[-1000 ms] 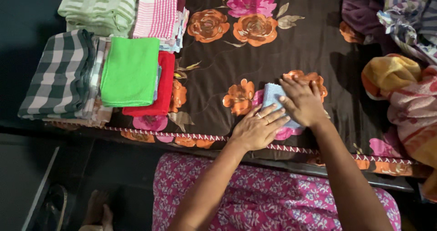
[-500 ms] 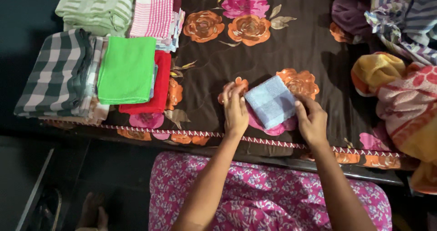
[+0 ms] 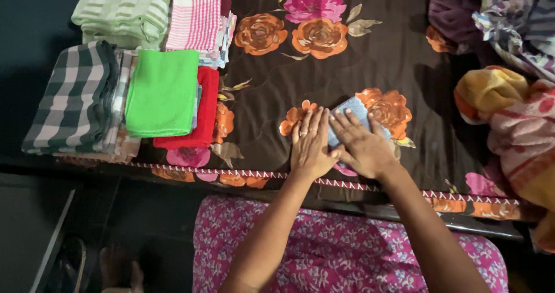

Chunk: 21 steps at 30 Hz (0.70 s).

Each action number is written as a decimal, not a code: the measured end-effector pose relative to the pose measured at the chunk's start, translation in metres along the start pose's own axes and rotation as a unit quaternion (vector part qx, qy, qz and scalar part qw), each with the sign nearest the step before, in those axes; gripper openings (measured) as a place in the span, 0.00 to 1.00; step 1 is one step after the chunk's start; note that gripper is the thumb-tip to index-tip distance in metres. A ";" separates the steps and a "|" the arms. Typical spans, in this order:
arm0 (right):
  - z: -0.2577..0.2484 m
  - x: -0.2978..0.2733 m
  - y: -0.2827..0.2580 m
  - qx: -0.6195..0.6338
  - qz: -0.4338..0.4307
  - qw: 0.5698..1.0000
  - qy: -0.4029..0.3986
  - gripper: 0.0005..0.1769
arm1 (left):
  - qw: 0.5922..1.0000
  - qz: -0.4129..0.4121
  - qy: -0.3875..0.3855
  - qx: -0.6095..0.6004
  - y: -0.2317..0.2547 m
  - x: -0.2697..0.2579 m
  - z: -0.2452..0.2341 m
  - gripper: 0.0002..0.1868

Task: The person folds several towels one by one on a bed. They smooth each towel, fold it in half multiple times, and place the finished stack on the left side of the bed.

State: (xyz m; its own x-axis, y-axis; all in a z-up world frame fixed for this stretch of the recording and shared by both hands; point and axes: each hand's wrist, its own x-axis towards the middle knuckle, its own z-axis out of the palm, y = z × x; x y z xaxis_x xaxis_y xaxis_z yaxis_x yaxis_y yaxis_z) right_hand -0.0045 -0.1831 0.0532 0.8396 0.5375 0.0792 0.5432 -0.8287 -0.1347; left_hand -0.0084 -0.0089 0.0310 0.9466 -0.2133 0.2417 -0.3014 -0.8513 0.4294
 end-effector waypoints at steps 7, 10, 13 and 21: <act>0.016 0.002 0.028 0.013 0.050 0.998 0.023 0.47 | 0.999 0.017 0.052 -0.004 -0.002 0.001 0.006 0.53; 0.031 -0.007 0.059 0.094 0.091 0.988 0.076 0.44 | 0.999 0.018 0.047 -0.014 -0.005 0.000 0.008 0.56; 0.052 -0.021 0.097 0.339 0.106 0.908 0.224 0.39 | 0.998 -0.003 0.027 -0.062 -0.010 0.002 0.011 0.60; 0.071 -0.042 0.147 0.797 0.145 0.456 0.369 0.40 | 0.983 -0.112 -0.003 -0.146 -0.014 0.044 -0.001 0.37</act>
State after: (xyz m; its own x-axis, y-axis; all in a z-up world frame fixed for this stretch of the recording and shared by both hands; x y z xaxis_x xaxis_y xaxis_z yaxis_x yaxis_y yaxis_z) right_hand 0.0391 -0.3164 -0.0399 0.9675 -0.2455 0.0605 0.2074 0.6339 -0.7451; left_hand 0.0373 -0.0057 0.0369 0.9933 -0.0402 0.1083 -0.1051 -0.7034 0.7030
